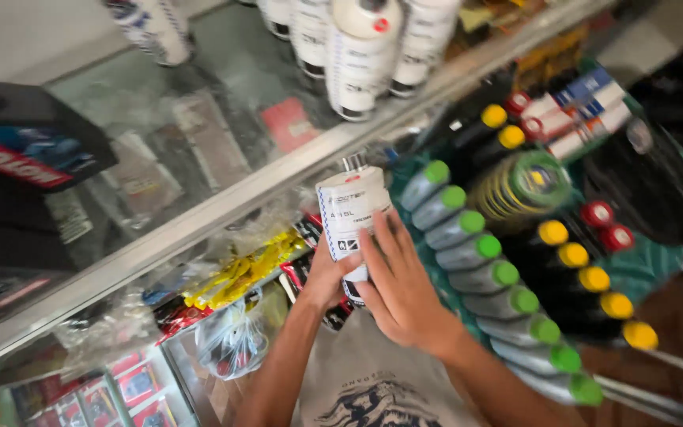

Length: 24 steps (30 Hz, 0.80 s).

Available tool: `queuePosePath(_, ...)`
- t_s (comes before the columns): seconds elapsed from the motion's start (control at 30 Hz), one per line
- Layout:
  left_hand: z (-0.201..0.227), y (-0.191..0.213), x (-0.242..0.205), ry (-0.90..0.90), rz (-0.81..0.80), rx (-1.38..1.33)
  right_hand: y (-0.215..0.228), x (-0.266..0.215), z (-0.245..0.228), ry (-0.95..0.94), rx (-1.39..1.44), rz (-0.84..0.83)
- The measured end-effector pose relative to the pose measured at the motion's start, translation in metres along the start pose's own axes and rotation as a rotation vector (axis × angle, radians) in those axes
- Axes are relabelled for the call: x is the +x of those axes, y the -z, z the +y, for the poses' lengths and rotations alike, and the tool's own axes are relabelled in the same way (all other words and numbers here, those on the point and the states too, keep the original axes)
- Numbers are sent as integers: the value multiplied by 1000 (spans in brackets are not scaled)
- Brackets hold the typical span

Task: The person repeatedly picks up white bottles from a glass shelf, rotates them to view the labels, and places them back on the shelf. The action is performed multiple times in a repetitive manner.

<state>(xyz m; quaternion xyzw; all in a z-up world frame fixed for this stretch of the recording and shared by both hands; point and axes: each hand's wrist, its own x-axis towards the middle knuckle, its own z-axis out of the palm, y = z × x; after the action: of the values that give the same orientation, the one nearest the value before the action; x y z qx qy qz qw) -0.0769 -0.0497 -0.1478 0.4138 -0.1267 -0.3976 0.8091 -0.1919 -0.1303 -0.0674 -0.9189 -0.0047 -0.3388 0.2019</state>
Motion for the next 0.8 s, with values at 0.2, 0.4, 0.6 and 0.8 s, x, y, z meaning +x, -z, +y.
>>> queuePosePath(0.2, -3, 27, -5, 78, 98, 248, -19, 51, 38, -175, 367, 48)
queuePosePath(0.4, 17, 34, -10, 122, 206, 219, -45, -19, 1, 33, -89, -104)
queuePosePath(0.6, 15, 27, -15, 172, 105, 109, -31, 25, 34, -348, 664, -55)
queuePosePath(0.8, 5, 26, -10, 318, 49, 65, -29, 44, -10, -101, -181, -104)
